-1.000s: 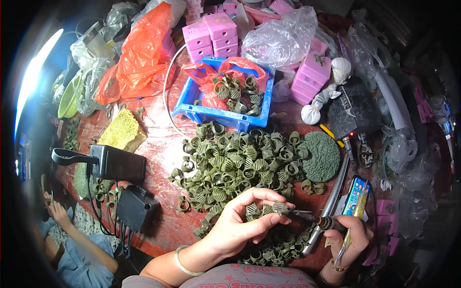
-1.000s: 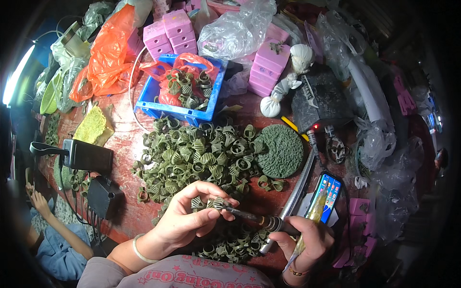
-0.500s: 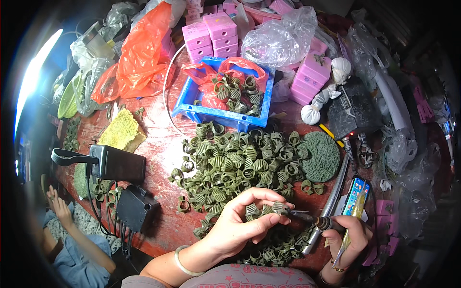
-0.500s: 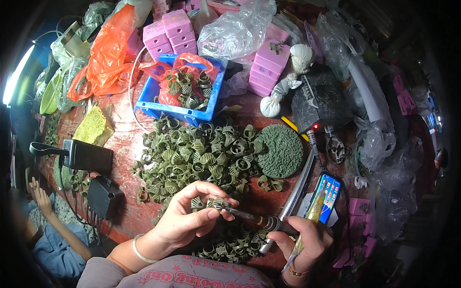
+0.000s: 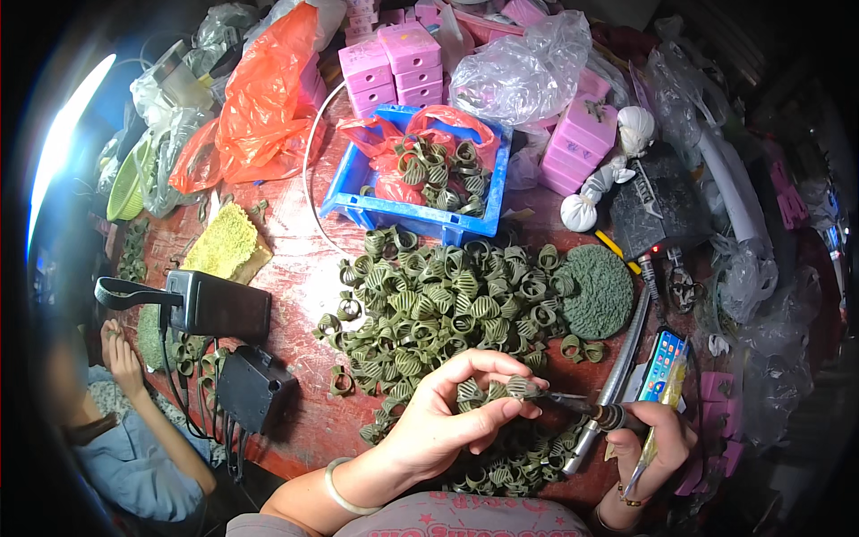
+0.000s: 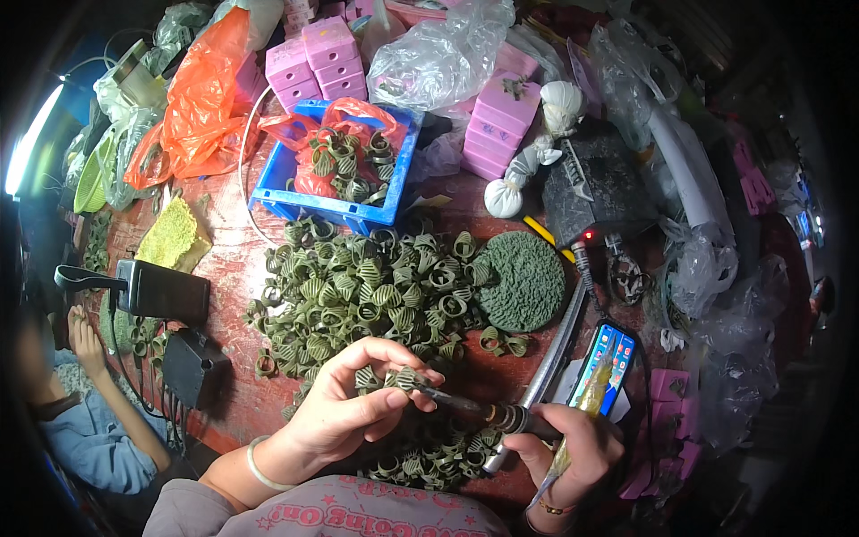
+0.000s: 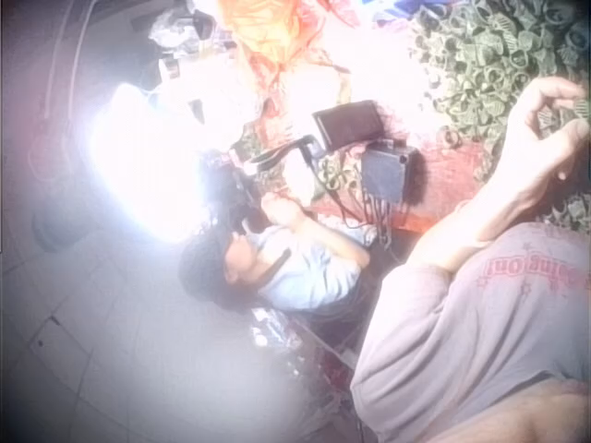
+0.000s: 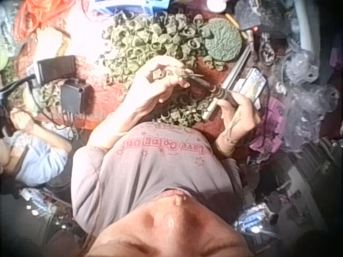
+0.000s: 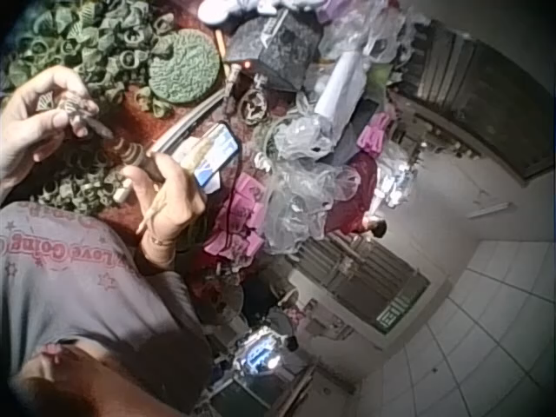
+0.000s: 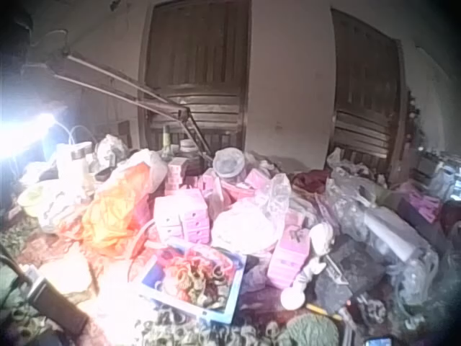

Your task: Using a soldering iron to melt and fuse plastic hair clip components together.

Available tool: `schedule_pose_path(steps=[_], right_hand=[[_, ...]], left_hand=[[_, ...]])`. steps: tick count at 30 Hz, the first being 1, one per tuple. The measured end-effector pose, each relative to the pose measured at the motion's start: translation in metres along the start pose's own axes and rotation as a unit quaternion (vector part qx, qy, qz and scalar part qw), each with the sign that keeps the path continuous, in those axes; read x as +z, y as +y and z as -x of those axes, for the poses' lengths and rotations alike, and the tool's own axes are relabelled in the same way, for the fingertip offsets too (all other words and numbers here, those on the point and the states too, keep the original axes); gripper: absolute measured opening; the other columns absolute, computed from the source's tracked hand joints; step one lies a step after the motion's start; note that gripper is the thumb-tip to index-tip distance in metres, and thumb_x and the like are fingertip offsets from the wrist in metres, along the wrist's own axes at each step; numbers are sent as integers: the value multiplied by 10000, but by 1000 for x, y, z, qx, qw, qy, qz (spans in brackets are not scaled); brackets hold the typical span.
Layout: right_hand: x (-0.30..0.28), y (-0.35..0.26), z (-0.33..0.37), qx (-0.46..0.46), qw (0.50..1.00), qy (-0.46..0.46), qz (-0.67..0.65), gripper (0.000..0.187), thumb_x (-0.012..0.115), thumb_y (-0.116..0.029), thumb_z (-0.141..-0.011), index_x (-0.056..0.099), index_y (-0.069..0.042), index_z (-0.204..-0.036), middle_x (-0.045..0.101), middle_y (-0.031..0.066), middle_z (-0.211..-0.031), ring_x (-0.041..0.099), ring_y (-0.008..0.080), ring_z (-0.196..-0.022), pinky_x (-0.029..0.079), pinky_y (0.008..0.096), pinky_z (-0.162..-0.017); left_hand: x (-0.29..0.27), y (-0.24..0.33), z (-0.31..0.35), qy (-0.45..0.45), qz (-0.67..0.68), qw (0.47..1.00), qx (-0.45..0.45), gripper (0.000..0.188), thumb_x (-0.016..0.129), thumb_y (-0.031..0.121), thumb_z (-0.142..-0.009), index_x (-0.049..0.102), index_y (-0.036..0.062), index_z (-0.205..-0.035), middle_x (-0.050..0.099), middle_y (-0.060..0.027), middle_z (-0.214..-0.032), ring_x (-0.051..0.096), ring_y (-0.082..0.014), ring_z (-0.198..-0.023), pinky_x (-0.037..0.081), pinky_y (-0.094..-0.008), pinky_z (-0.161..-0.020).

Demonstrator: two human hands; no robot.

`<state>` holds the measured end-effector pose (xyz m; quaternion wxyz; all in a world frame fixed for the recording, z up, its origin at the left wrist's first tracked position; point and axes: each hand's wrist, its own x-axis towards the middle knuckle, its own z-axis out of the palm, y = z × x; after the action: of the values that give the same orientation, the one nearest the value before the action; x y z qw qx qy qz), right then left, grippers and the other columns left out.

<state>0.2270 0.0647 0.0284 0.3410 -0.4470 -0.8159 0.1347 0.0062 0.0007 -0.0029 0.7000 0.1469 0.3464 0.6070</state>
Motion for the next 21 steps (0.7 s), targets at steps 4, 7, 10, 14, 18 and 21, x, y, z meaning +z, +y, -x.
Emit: schedule_pose_path(steps=[4,7,10,14,18,21], right_hand=[[0,-1,0,2,1000,0,-1,526,682,-512,-803,607,8,-795,579,71,-607,556,203,-533,417,294,-541],[-1,-2,0,5,1000,-3,-4,523,684,-507,-803,604,10,-795,579,72,-609,557,204,-537,417,293,-542],[-1,-2,0,8,1000,-1,-5,524,685,-506,-804,601,11,-794,579,72,-610,559,199,-540,419,293,-544],[1,-3,0,7,1000,9,-10,528,684,-511,-804,600,10,-784,579,70,-608,560,192,-537,419,289,-539],[-1,-2,0,16,1000,-3,-15,523,681,-507,-810,602,10,-784,585,66,-609,563,181,-534,420,279,-534],[-1,-2,-2,17,1000,-5,-10,505,706,-506,-778,620,-9,-784,604,53,-612,587,193,-535,443,287,-531]], left_hand=[[1,1,1,4,-6,1000,-1,284,605,22,-884,520,32,-1155,611,-230,-1124,618,-117,-751,381,-158,-456],[1,1,1,9,-7,1000,0,283,605,24,-884,521,33,-1154,617,-228,-1114,606,-104,-716,380,-158,-455],[1,2,1,4,-11,1000,0,281,608,27,-883,522,31,-1151,611,-228,-1123,617,-116,-751,382,-160,-454],[0,0,1,5,-8,1000,0,279,611,31,-883,523,29,-1147,605,-227,-1132,629,-134,-796,384,-161,-452],[-1,0,0,-3,-6,1000,0,279,612,32,-884,520,27,-1147,602,-226,-1136,636,-151,-830,385,-160,-451],[-1,0,1,-1,-8,1000,0,279,608,30,-886,518,28,-1150,604,-222,-1133,637,-151,-830,385,-159,-454]])
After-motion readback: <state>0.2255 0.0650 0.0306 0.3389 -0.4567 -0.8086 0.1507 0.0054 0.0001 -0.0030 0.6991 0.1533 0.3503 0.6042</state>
